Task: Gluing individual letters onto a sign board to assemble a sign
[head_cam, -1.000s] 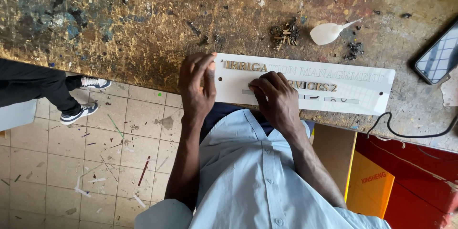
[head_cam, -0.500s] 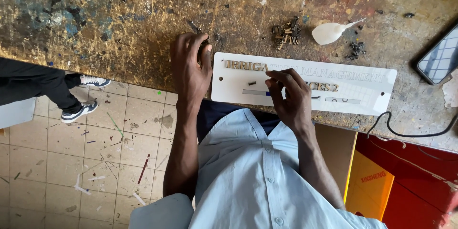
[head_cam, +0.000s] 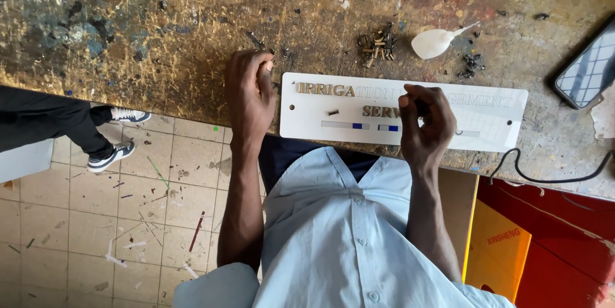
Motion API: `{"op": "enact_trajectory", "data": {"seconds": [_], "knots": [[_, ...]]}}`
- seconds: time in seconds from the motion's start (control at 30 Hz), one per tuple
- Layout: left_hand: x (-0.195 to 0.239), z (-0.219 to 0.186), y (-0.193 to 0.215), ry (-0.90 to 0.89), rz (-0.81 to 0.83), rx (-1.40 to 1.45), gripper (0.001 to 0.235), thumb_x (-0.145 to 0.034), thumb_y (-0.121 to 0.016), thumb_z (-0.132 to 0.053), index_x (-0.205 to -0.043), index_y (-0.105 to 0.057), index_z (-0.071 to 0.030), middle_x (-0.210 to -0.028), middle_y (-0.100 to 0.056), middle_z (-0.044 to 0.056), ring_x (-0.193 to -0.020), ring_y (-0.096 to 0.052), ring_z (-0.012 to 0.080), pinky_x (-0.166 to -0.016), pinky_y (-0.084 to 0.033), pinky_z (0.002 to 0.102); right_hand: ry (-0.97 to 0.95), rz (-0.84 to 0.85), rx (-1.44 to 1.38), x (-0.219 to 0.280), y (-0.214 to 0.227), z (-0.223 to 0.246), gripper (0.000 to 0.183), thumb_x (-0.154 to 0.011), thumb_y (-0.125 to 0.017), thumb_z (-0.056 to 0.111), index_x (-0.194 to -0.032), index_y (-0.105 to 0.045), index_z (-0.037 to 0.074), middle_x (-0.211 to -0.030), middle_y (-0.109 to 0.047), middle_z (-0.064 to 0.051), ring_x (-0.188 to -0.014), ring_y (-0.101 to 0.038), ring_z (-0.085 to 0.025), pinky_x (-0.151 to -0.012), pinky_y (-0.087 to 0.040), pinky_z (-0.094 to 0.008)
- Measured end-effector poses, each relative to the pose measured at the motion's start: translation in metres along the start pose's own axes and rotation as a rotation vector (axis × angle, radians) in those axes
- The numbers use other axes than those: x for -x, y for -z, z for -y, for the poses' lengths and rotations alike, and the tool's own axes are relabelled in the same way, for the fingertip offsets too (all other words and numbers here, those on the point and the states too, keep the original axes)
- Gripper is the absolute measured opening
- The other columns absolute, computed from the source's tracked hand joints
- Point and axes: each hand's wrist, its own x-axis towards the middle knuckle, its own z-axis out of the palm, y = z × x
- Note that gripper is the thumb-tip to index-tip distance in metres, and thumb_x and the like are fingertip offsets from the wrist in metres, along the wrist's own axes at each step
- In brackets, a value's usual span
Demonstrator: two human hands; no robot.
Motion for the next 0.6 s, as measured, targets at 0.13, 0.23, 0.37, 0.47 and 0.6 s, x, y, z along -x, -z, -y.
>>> {"op": "enact_trajectory", "data": {"seconds": [0.13,0.23,0.37,0.47,0.6], "knots": [[0.006,-0.031,-0.003,0.076,0.033,0.255,0.018,-0.116,-0.064,0.001,-0.126,-0.074,-0.012,-0.110,-0.068,0.004,-0.099,-0.066,0.0198,-0.086,-0.053,0.036,0.000,0.016,-0.004,0.001,0.000,0.004,0.014,-0.116,-0.075,0.002,-0.129,-0.079,-0.004,-0.097,-0.071,-0.015,-0.075,-0.066,-0.019,-0.060,-0.051,-0.032],[0.020,-0.050,-0.016,0.178,0.079,0.580,0.015,-0.116,-0.063,-0.002,-0.124,-0.073,-0.009,-0.110,-0.069,0.009,-0.094,-0.063,0.0192,-0.085,-0.057,0.036,0.009,0.102,-0.026,-0.004,-0.012,0.018,0.016,-0.115,-0.076,0.006,-0.129,-0.080,-0.002,-0.098,-0.071,-0.014,-0.077,-0.067,-0.019,-0.060,-0.052,-0.033],[0.032,-0.074,-0.034,0.305,0.205,0.852,0.010,-0.115,-0.070,-0.011,-0.124,-0.075,-0.007,-0.106,-0.071,0.008,-0.094,-0.068,0.0139,-0.084,-0.061,0.032,0.073,0.229,-0.090,-0.004,-0.038,0.040,0.024,-0.105,-0.085,0.001,-0.128,-0.080,-0.002,-0.103,-0.074,-0.017,-0.085,-0.075,-0.028,-0.062,-0.058,-0.034],[0.041,-0.078,-0.049,0.359,0.229,0.962,0.013,-0.114,-0.073,-0.014,-0.125,-0.074,-0.006,-0.106,-0.073,0.008,-0.095,-0.072,0.0147,-0.083,-0.063,0.030,0.104,0.222,-0.096,0.001,-0.051,0.038,0.026,-0.101,-0.087,-0.003,-0.126,-0.081,-0.003,-0.104,-0.075,-0.017,-0.088,-0.078,-0.030,-0.062,-0.060,-0.035],[0.052,-0.072,-0.057,0.422,0.226,1.018,0.018,-0.113,-0.076,-0.017,-0.126,-0.074,-0.005,-0.108,-0.075,0.010,-0.096,-0.076,0.0139,-0.083,-0.066,0.029,0.128,0.188,-0.047,0.006,-0.055,0.028,0.024,-0.099,-0.087,-0.008,-0.123,-0.082,-0.004,-0.099,-0.075,-0.017,-0.087,-0.078,-0.031,-0.063,-0.061,-0.035]]}}
